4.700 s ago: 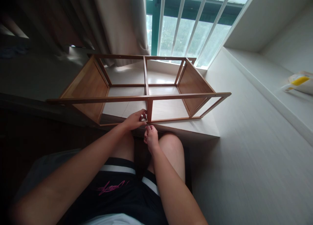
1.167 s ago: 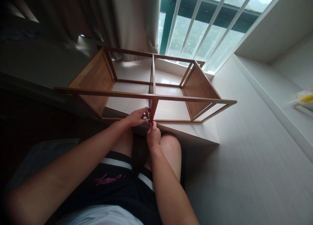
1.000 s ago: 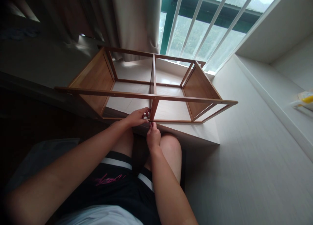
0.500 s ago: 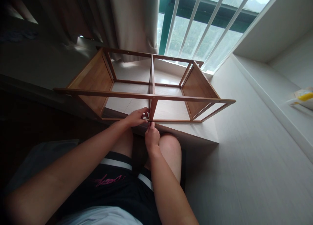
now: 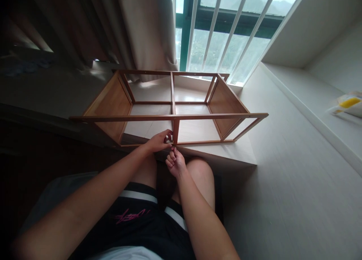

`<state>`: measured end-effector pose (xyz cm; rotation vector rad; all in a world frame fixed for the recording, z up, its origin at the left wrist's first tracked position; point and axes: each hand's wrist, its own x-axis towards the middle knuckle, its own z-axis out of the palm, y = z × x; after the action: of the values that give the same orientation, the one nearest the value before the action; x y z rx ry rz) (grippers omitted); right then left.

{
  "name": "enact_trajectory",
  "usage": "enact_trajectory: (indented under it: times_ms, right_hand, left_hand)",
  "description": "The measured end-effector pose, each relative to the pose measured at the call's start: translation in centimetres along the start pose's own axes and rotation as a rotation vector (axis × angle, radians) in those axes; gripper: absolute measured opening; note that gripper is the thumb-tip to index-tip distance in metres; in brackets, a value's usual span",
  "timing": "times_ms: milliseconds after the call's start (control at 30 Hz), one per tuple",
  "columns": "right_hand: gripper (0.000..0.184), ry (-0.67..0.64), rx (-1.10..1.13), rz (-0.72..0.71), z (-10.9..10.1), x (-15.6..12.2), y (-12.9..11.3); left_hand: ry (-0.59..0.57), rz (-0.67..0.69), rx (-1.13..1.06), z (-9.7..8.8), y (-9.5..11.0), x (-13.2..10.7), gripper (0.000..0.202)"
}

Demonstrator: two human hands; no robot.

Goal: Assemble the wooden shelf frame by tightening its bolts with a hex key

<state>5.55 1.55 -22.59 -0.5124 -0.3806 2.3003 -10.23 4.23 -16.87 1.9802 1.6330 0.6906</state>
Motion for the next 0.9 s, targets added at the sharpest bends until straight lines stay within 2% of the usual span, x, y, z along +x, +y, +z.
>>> enact_trajectory:
  times_ms: [100, 233, 300, 367, 433, 467, 533, 600, 667, 733, 800, 833, 900]
  right_hand:
    - [0.014, 0.010, -0.012, 0.002, -0.1, -0.3, 0.5]
    - [0.015, 0.050, -0.072, 0.029, -0.2, -0.8, 0.8]
    - [0.016, 0.060, -0.105, 0.044, -0.4, -1.1, 0.6]
    - [0.016, 0.067, -0.134, 0.048, -0.6, -1.3, 0.2]
    - [0.016, 0.086, -0.157, 0.042, -0.8, -1.5, -0.3]
    - [0.017, 0.092, -0.162, 0.042, -0.9, -1.6, -0.6]
    - [0.017, 0.094, -0.170, 0.042, -1.0, -1.8, -1.1]
    - [0.018, 0.089, -0.184, 0.045, -1.1, -1.8, -1.6]
    - [0.019, 0.085, -0.203, 0.050, -1.3, -1.7, -1.9]
    - [0.020, 0.083, -0.222, 0.060, -1.5, -1.5, -1.9]
    - [0.022, 0.085, -0.241, 0.075, -1.8, -1.2, -1.7]
    - [0.023, 0.086, -0.251, 0.084, -1.9, -1.0, -1.5]
    - [0.024, 0.087, -0.277, 0.101, -2.0, -0.6, -1.0]
  left_hand:
    - [0.045, 0.018, 0.131, -0.1, 0.7, -0.1, 0.050]
    - [0.187, -0.025, 0.419, -1.2, 3.3, -1.4, 0.065]
    - [0.221, -0.071, 0.469, -2.1, 4.8, -3.4, 0.051]
    - [0.195, -0.096, 0.453, -2.7, 5.6, -7.0, 0.035]
    - [0.149, -0.141, 0.395, -2.8, 5.6, -12.2, 0.033]
    - [0.153, -0.209, 0.364, -2.5, 5.3, -15.3, 0.034]
    - [0.213, -0.429, 0.267, -1.6, 4.4, -22.1, 0.040]
    - [0.290, -0.711, 0.119, -0.3, 3.7, -28.6, 0.054]
    - [0.326, -1.013, -0.059, 0.7, 3.4, -33.5, 0.060]
    - [0.199, -1.163, -0.166, 1.2, 3.6, -36.3, 0.059]
    - [0.067, -1.191, -0.175, 1.4, 3.8, -37.3, 0.060]
    - [0.043, -1.187, -0.180, 1.4, 3.8, -37.3, 0.062]
    - [0.073, -1.217, -0.207, 1.6, 3.5, -37.1, 0.068]
